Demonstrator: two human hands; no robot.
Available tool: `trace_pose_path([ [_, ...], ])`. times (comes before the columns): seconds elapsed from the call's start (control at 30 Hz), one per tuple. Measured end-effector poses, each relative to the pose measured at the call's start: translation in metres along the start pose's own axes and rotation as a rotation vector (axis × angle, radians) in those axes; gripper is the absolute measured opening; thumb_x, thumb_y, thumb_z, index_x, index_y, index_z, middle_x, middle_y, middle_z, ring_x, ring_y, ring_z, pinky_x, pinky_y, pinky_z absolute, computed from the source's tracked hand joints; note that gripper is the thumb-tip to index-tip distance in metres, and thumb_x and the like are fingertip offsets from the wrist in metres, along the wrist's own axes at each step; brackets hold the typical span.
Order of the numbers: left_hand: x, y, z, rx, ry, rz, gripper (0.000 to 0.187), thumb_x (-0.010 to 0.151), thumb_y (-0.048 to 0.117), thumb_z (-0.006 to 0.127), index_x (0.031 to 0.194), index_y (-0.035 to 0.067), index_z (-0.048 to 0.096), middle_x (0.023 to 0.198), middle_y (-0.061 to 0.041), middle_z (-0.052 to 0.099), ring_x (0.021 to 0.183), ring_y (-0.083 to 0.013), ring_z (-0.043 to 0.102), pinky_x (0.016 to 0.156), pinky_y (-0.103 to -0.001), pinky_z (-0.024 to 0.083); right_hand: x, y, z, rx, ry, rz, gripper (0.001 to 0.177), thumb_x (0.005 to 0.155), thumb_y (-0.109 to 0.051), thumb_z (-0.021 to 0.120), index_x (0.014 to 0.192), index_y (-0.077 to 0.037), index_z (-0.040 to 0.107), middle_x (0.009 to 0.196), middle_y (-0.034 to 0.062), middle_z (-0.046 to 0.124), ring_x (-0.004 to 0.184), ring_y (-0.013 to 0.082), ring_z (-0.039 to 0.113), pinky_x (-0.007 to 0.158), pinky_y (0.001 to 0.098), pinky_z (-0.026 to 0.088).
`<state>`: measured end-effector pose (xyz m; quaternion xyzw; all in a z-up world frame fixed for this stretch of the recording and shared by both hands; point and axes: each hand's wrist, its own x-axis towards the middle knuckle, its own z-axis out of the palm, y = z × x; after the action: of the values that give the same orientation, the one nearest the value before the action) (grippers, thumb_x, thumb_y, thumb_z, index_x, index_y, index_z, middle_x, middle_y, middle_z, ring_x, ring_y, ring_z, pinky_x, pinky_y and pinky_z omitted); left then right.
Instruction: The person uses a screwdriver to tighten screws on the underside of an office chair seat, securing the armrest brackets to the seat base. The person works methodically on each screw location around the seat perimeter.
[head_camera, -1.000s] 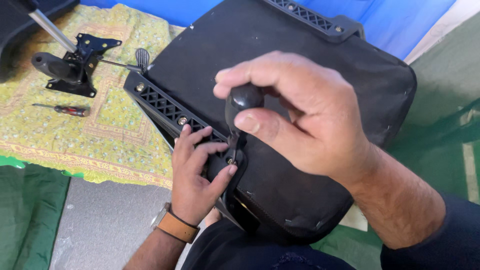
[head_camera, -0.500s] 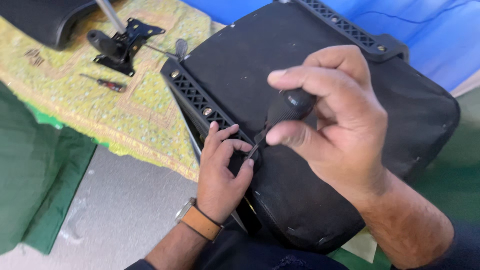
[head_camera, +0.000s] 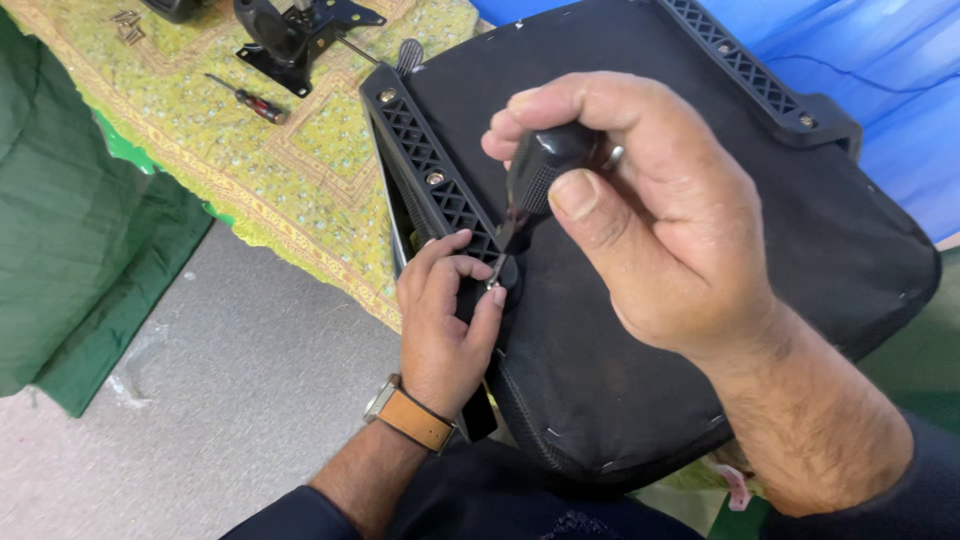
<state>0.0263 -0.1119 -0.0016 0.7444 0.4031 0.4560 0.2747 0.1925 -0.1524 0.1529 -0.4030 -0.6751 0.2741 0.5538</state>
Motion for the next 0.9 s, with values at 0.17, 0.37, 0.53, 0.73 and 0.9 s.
trace_pose_path([
  [0.17, 0.003, 0.002, -0.001, 0.014, -0.027, -0.013, 0.017, 0.086, 0.010, 0.076, 0.098, 0.010, 0.064, 0.139, -0.011, 0.059, 0.131, -0.0339, 0.050, 0.112, -0.048, 0.038, 0.001, 0.004, 0.000, -0.260, 0.057, -0.185, 0.041, 0.099, -0.015, 0.074, 0.135, 0.000, 0.060, 0.121, 0.0073, 0.059, 0.101, 0.0087, 0.064, 0.090, 0.0193, 0.061],
  [0.37, 0.008, -0.001, -0.003, -0.011, -0.010, 0.006, 0.012, 0.083, 0.008, 0.077, 0.085, 0.010, 0.066, 0.124, -0.005, 0.070, 0.127, -0.0306, 0.054, 0.111, -0.047, 0.040, 0.008, 0.011, -0.004, -0.428, 0.115, -0.193, 0.033, 0.104, -0.005, 0.077, 0.133, 0.002, 0.064, 0.112, 0.0062, 0.062, 0.095, 0.0088, 0.064, 0.084, 0.0197, 0.059],
  [0.53, 0.007, -0.001, -0.003, -0.021, 0.001, 0.023, 0.010, 0.084, 0.008, 0.078, 0.085, 0.010, 0.069, 0.123, -0.004, 0.071, 0.131, -0.0308, 0.053, 0.117, -0.047, 0.037, 0.019, 0.013, -0.015, -0.275, 0.013, -0.205, 0.028, 0.107, 0.000, 0.062, 0.135, 0.004, 0.059, 0.122, 0.0107, 0.064, 0.108, 0.0134, 0.069, 0.094, 0.0241, 0.063],
  [0.73, 0.007, -0.002, -0.004, -0.031, -0.039, -0.001, 0.013, 0.084, 0.009, 0.078, 0.095, 0.012, 0.073, 0.125, -0.004, 0.070, 0.133, -0.0310, 0.053, 0.120, -0.048, 0.035, 0.018, 0.018, -0.017, -0.233, 0.015, -0.193, 0.028, 0.101, 0.002, 0.049, 0.127, 0.005, 0.057, 0.120, 0.0131, 0.066, 0.111, 0.0157, 0.070, 0.098, 0.0282, 0.062],
  [0.9, 0.006, -0.002, -0.002, -0.071, -0.035, -0.042, 0.034, 0.081, 0.011, 0.080, 0.112, 0.011, 0.066, 0.128, -0.004, 0.068, 0.138, -0.0329, 0.050, 0.120, -0.049, 0.035, 0.013, 0.025, -0.012, -0.380, 0.111, -0.281, 0.028, 0.102, -0.004, 0.069, 0.129, 0.002, 0.065, 0.114, 0.0101, 0.061, 0.088, 0.0100, 0.056, 0.075, 0.0197, 0.051],
])
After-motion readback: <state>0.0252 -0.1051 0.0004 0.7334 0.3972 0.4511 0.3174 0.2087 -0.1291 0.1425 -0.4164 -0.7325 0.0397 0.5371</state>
